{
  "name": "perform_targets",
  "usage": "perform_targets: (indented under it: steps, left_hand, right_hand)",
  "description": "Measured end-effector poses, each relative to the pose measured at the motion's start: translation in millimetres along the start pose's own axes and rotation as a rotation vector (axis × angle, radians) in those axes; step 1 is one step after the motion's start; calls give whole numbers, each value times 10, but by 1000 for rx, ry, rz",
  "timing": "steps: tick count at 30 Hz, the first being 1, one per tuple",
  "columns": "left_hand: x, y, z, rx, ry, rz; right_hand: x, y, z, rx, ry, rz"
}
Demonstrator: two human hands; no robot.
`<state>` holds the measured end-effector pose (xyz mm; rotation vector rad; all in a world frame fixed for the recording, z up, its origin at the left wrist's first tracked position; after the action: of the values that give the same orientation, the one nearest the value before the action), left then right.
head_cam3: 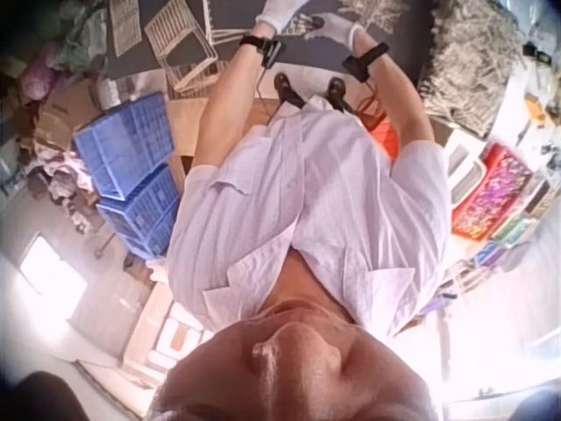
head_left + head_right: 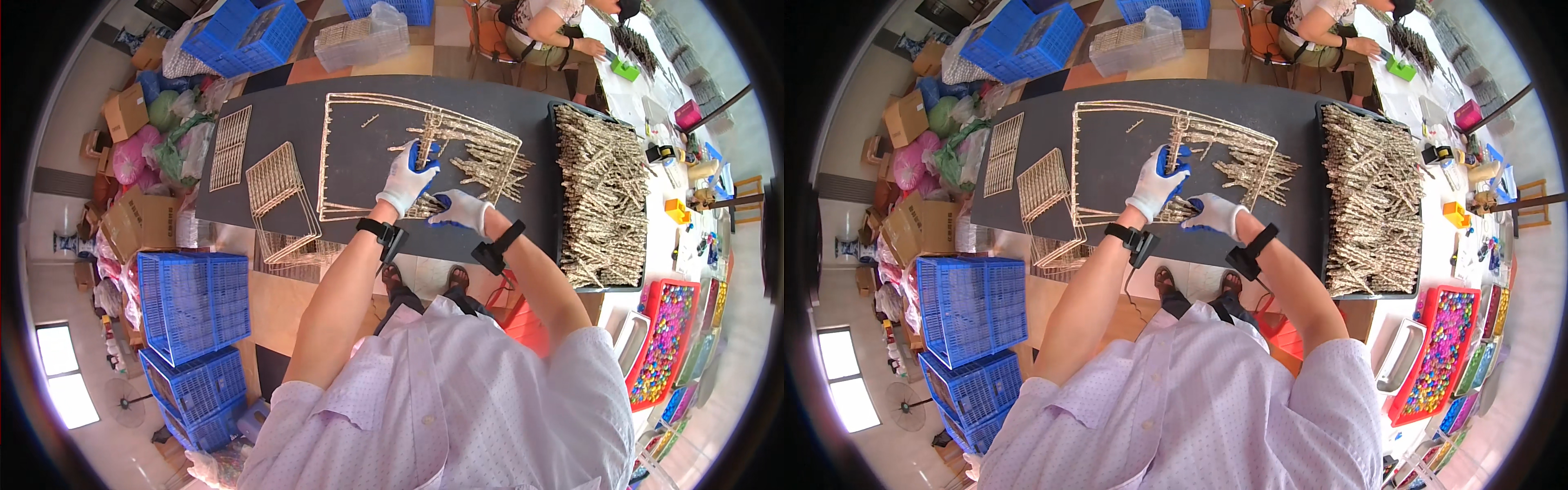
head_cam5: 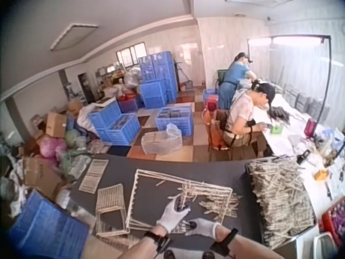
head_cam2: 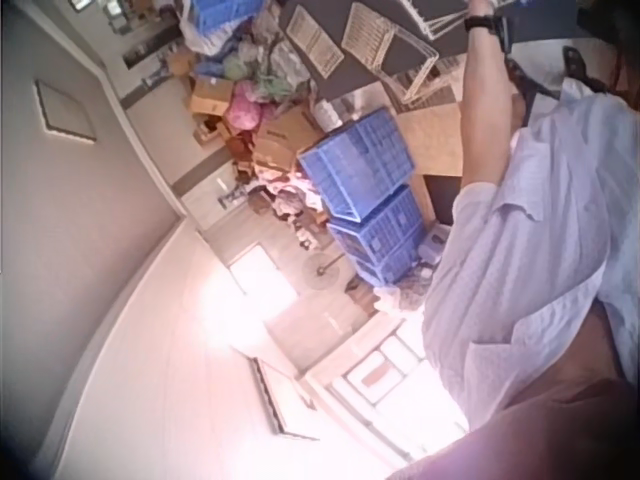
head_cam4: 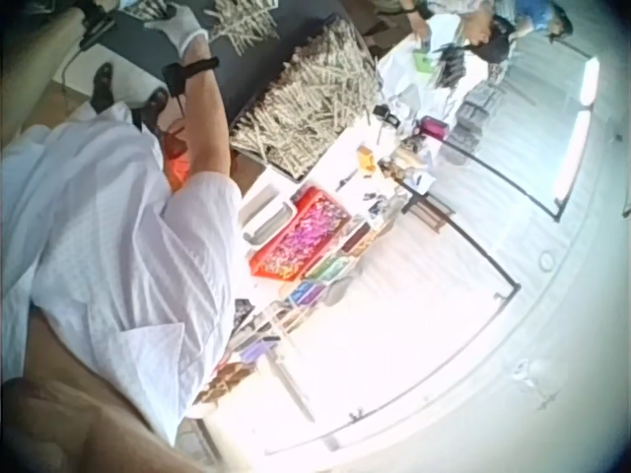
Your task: The person assembles rectangular bamboo frames by hand, inserting thin bamboo strips into a grid-like structure. They repeatedly pick up strips, align them, and press them into place, occasionally adjusting the frame or stacking completed units.
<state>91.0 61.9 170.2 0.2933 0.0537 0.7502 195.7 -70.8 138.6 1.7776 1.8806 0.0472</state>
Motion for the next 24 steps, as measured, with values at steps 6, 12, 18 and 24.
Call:
perform_targets:
  steps: [6,12,18,24]
  left_hand:
    - [-11,89,-60,-109,132,83]
    - [-23,295,-264,-390,575,349]
    - [-154,295,-345,-451,505,317]
    - [-191,289,-315,-436,524,341]
  right_hand:
    - [0,-101,-65,-247,53,188]
    - [-197,-289,-201,-830,431,575]
    - [-79,-197,-280,-651,327,204]
    - [-120,-168,-337,-763,355,118]
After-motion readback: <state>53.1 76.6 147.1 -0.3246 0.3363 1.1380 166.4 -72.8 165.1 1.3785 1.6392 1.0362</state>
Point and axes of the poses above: each hand's wrist, its own x-axis towards the middle knuckle, its own y-axis out of the back of the hand, z = x × y, the point moved 1 cm from there along x, towards the middle knuckle, and after that the axes turned 4 degrees about -x, right-handed, at the moved point
